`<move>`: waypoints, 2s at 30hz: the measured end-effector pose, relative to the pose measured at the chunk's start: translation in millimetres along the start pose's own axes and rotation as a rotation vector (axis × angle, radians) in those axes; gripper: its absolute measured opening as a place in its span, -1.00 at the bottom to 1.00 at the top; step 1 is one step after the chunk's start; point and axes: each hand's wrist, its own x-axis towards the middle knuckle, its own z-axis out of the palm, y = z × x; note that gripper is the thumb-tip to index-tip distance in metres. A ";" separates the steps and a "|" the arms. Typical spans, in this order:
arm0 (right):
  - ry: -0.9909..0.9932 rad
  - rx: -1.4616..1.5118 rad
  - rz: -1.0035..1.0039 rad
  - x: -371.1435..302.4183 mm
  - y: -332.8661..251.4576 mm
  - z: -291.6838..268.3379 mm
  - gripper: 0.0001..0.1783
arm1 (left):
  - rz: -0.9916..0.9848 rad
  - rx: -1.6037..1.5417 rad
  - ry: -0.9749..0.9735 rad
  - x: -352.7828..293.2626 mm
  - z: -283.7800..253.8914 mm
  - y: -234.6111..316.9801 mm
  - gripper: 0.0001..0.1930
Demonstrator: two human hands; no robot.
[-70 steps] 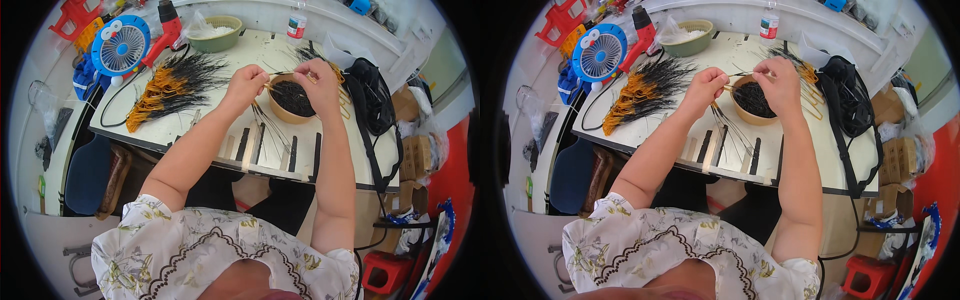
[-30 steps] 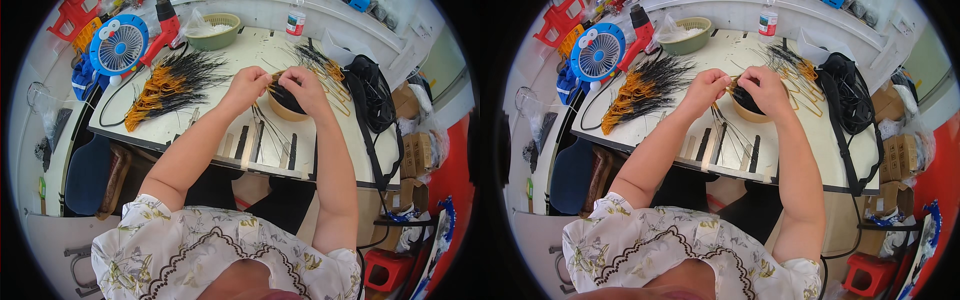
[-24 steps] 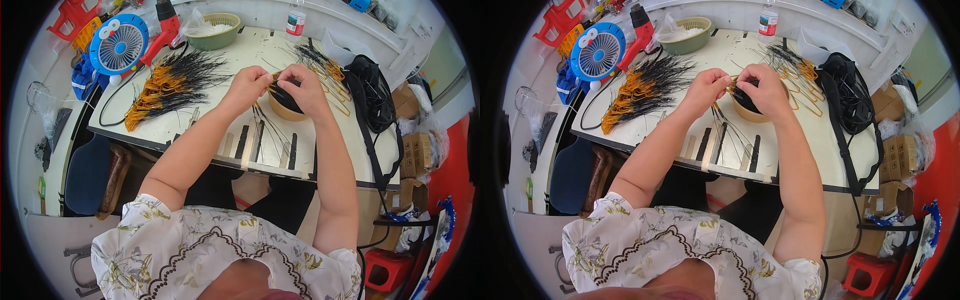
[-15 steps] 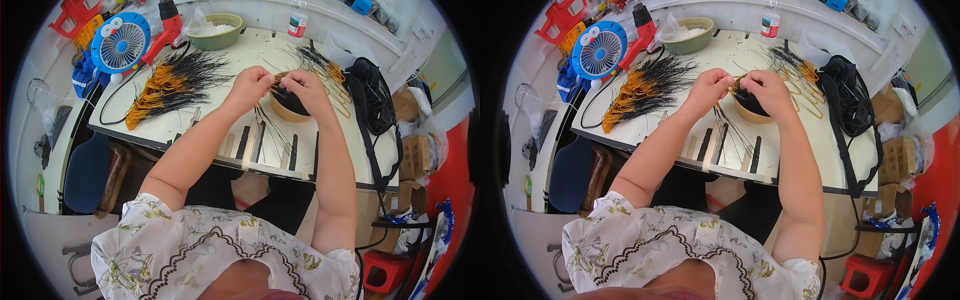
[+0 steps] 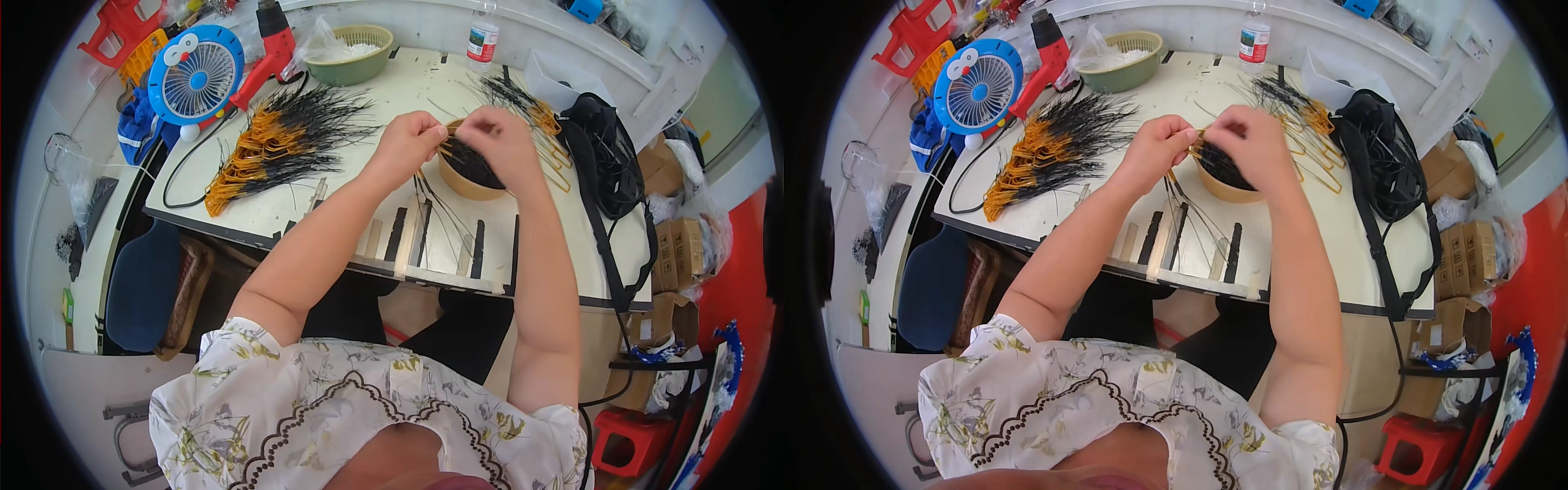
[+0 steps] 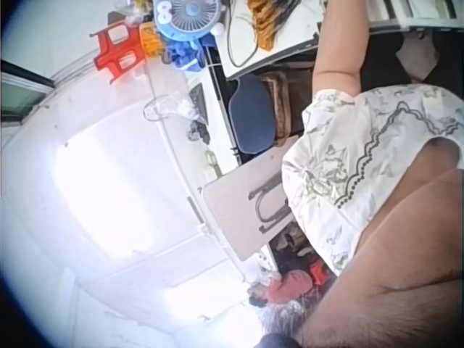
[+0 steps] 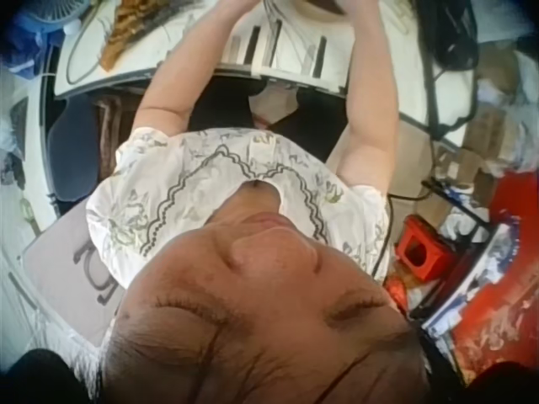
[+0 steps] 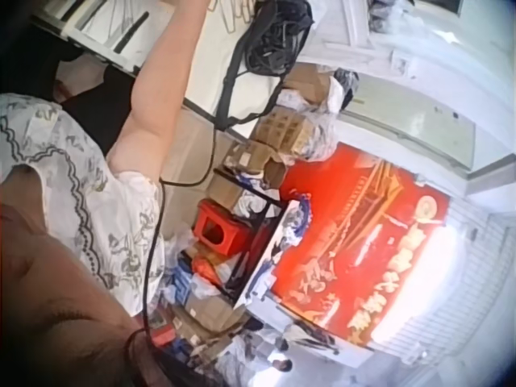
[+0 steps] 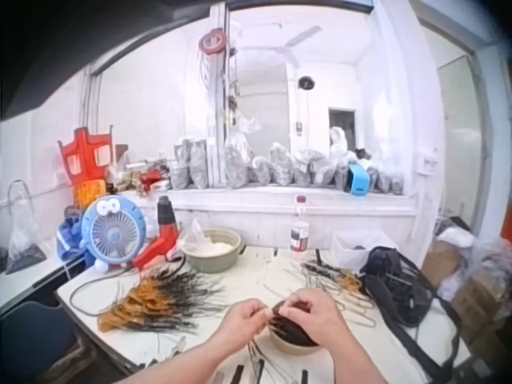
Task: The person slides small black tubes from a bowl onto thin wire stems by hand and places the assembled stems onto the table.
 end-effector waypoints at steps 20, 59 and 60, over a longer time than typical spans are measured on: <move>0.105 -0.603 -0.116 -7.3 6.4 -11.8 -0.95 | -0.047 -0.029 -0.071 -1.7 -3.9 7.7 -0.89; -0.021 0.001 -0.091 1.1 14.4 -1.7 -0.89 | -0.042 -0.187 -0.151 -5.7 -6.8 12.7 -0.90; -0.016 -0.016 -0.103 0.5 12.8 -2.2 -0.90 | -0.042 -0.187 -0.151 -5.3 -6.6 12.4 -0.90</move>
